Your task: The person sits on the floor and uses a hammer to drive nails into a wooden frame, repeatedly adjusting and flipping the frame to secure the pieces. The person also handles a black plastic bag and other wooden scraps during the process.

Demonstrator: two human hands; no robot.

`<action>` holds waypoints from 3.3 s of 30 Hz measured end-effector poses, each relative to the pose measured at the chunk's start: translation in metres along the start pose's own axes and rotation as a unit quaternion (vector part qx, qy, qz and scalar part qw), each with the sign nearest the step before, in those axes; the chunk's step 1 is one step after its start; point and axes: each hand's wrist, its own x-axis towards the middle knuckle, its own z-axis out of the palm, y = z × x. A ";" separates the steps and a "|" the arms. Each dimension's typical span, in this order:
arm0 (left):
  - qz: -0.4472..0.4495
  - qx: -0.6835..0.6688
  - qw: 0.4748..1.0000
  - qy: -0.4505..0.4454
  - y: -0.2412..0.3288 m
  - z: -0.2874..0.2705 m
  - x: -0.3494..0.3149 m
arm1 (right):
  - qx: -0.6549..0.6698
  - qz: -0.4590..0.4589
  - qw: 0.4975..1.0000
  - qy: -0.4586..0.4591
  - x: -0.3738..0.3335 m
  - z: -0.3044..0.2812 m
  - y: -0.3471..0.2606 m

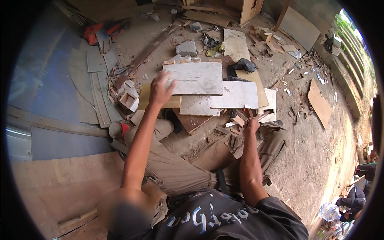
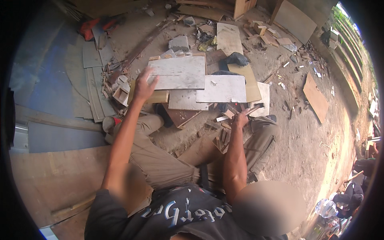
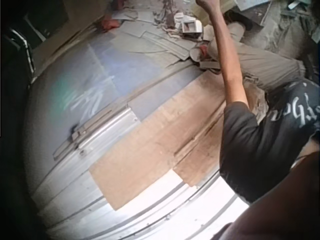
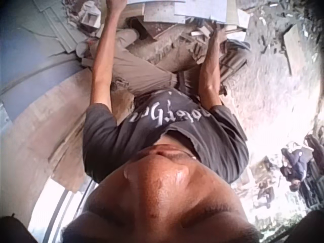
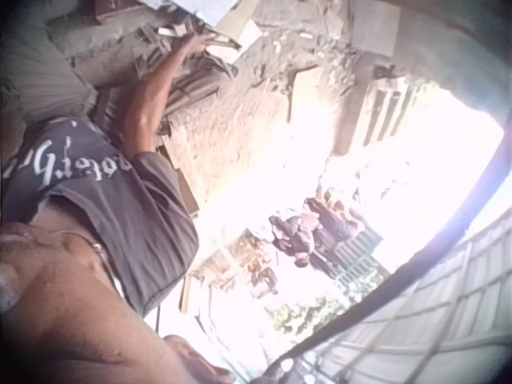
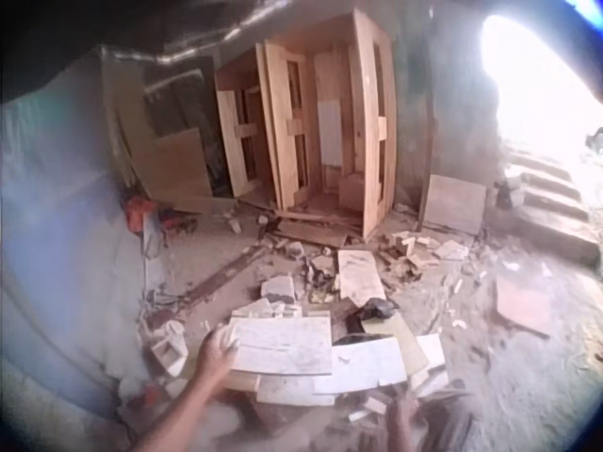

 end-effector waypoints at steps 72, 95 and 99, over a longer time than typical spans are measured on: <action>-0.075 -0.448 0.802 0.388 0.039 -0.116 0.099 | -0.305 -0.106 0.845 -0.425 -0.116 0.152 -0.016; 0.156 -0.031 0.971 0.179 0.137 -0.073 0.033 | -0.430 -0.305 0.789 -0.315 -0.185 0.114 -0.217; 0.084 -0.032 0.967 0.240 0.127 -0.078 -0.009 | -0.424 -0.383 0.759 -0.312 -0.162 0.104 -0.201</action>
